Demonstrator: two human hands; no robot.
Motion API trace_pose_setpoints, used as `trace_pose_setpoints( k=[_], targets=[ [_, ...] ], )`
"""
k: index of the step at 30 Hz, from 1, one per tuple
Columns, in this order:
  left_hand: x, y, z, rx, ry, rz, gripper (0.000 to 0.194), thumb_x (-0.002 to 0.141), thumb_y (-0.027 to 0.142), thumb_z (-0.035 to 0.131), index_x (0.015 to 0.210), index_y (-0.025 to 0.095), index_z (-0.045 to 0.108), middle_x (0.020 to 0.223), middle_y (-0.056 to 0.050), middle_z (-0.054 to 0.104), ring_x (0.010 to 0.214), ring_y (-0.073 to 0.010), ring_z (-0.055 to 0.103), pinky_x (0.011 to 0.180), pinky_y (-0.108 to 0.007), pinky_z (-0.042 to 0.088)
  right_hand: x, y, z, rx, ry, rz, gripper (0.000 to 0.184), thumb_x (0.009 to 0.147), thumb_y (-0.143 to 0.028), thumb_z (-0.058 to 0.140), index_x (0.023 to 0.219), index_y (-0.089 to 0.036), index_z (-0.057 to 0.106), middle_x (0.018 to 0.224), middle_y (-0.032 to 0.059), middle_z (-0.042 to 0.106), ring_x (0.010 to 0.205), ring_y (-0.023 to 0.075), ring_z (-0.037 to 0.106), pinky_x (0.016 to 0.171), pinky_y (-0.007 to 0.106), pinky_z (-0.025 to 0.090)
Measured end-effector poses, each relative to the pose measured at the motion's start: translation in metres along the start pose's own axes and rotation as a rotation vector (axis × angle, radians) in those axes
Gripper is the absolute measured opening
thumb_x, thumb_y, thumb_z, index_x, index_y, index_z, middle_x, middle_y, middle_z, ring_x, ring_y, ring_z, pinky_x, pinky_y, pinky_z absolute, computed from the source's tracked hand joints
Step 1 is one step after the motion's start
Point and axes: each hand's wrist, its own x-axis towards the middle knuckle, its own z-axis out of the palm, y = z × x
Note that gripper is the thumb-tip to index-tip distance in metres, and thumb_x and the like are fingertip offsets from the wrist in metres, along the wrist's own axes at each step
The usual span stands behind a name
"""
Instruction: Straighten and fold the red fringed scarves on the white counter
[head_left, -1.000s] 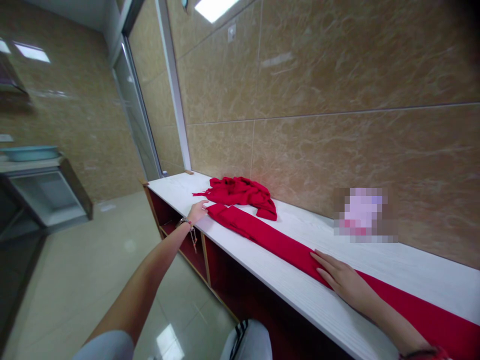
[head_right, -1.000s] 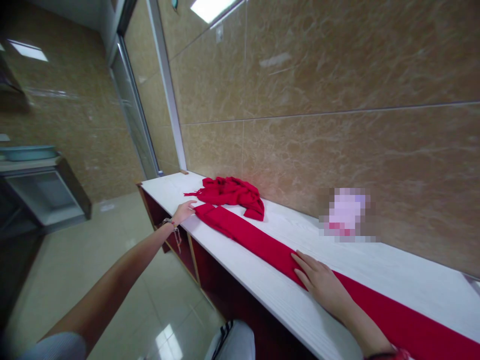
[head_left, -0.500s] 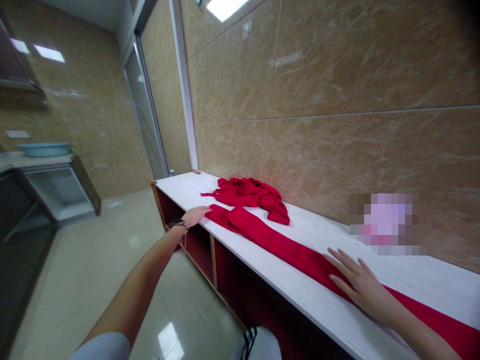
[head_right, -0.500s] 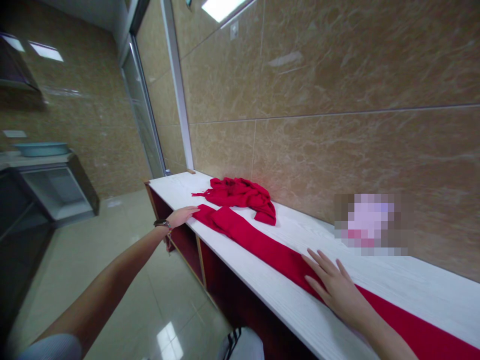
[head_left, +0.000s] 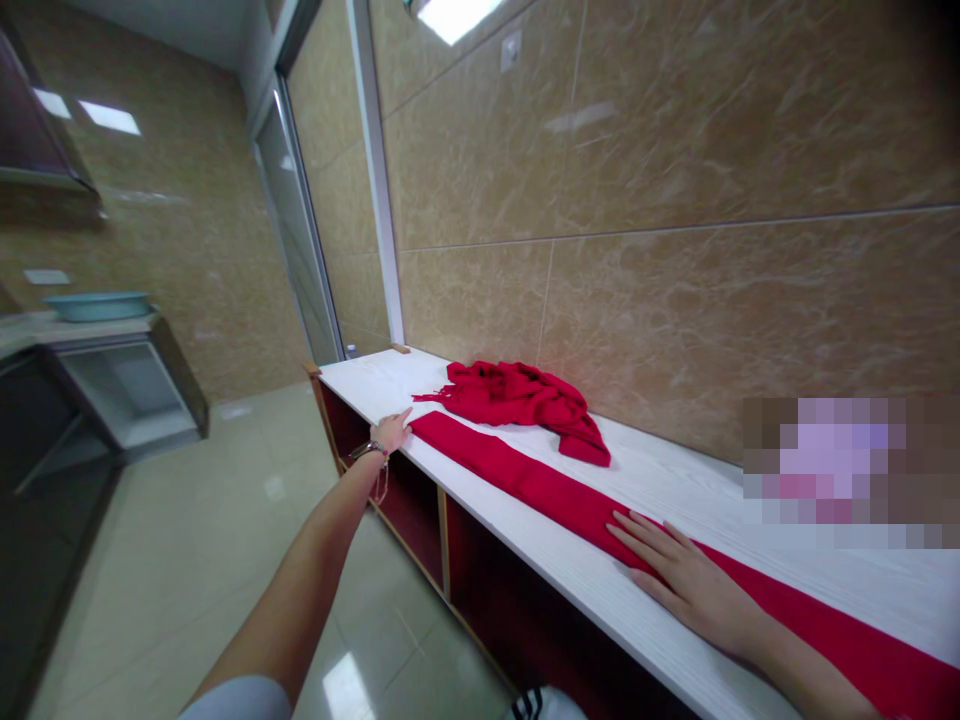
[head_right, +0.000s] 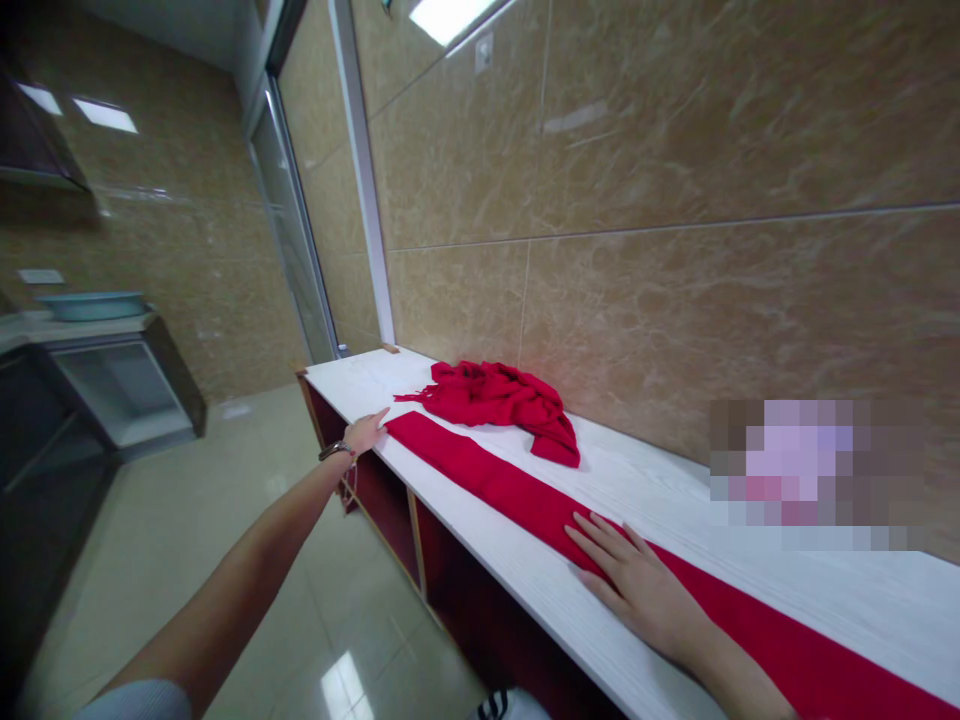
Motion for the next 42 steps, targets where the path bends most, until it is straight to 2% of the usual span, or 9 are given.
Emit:
trace_pose_setpoints(
  k=[5,11,16,23,26,30,35,38,42],
  targets=[
    [0.004,0.016,-0.009,-0.008,-0.016,0.089,0.074,0.074,0.009,0.044,0.139,0.031,0.019,0.142,-0.006,0.03,0.13,-0.0283,0.025,0.101,-0.053,0.022,0.001,-0.002,-0.001,0.003,0.017,0.003,0.051,0.087,-0.05,0.035,0.135,-0.033,0.031,0.141,0.0015,0.031,0.13,0.0237,0.024,0.105,0.053,0.019],
    [-0.009,0.069,0.0,-0.13,-0.033,0.577,0.049,0.087,0.021,0.035,0.136,0.031,0.03,0.147,-0.002,0.016,0.134,-0.0254,0.013,0.105,-0.047,0.019,0.001,-0.003,-0.001,0.008,0.015,0.007,0.05,0.088,-0.048,0.034,0.135,-0.032,0.03,0.14,0.0019,0.032,0.13,0.0229,0.024,0.105,0.052,0.018],
    [-0.009,0.074,0.017,-0.106,-0.187,0.357,0.048,0.087,0.049,0.037,0.133,0.035,0.034,0.145,-0.002,0.024,0.132,-0.0347,0.014,0.1,-0.058,0.016,0.001,-0.002,-0.002,0.001,0.002,0.002,0.049,0.088,-0.047,0.033,0.135,-0.032,0.031,0.141,0.0023,0.031,0.13,0.0234,0.024,0.105,0.052,0.018],
    [-0.004,0.053,0.003,-0.052,-0.174,0.21,0.049,0.088,0.045,0.036,0.134,0.028,0.033,0.144,-0.009,0.023,0.131,-0.0373,0.016,0.097,-0.06,0.016,0.0,-0.001,0.0,-0.007,-0.021,0.003,0.05,0.088,-0.048,0.032,0.135,-0.033,0.03,0.142,0.0022,0.03,0.131,0.023,0.022,0.105,0.053,0.017],
    [-0.018,0.076,-0.005,-0.051,-0.109,0.339,0.046,0.09,0.041,0.034,0.134,0.026,0.035,0.146,-0.008,0.02,0.133,-0.0316,0.012,0.104,-0.052,0.011,0.0,-0.001,-0.001,0.012,-0.003,0.011,0.05,0.087,-0.05,0.033,0.133,-0.031,0.035,0.14,0.0042,0.034,0.13,0.0239,0.025,0.105,0.053,0.018],
    [-0.046,0.134,-0.009,-0.141,-0.038,0.75,0.048,0.091,0.047,0.027,0.135,0.026,0.03,0.145,-0.006,0.022,0.133,-0.0265,0.014,0.104,-0.047,0.018,0.02,-0.012,-0.014,0.006,0.017,0.037,0.048,0.086,-0.052,0.033,0.121,-0.025,0.052,0.131,0.0097,0.047,0.123,0.0263,0.038,0.103,0.056,0.019],
    [-0.065,0.192,0.004,-0.139,-0.088,0.85,0.05,0.091,0.046,0.027,0.136,0.025,0.028,0.144,-0.007,0.025,0.132,-0.026,0.018,0.103,-0.049,0.018,0.077,-0.043,-0.022,-0.06,0.155,0.03,0.05,0.09,-0.042,0.027,0.13,-0.016,0.042,0.136,0.0139,0.039,0.125,0.0254,0.035,0.102,0.049,0.025],
    [-0.065,0.194,0.013,-0.127,-0.147,0.833,0.05,0.091,0.047,0.026,0.136,0.024,0.029,0.143,-0.007,0.028,0.131,-0.025,0.022,0.103,-0.046,0.019,0.095,-0.051,-0.007,-0.061,0.089,0.059,0.05,0.091,-0.042,0.025,0.135,-0.02,0.034,0.141,0.0099,0.032,0.129,0.0263,0.027,0.101,0.051,0.026],
    [-0.052,0.166,0.013,-0.089,-0.15,0.749,0.05,0.089,0.051,0.029,0.134,0.029,0.033,0.142,-0.003,0.03,0.131,-0.0249,0.021,0.104,-0.046,0.017,0.094,-0.046,0.014,-0.062,0.031,0.072,0.05,0.091,-0.043,0.021,0.136,-0.024,0.031,0.143,0.0061,0.029,0.13,0.0258,0.024,0.101,0.052,0.023]
  ],
)
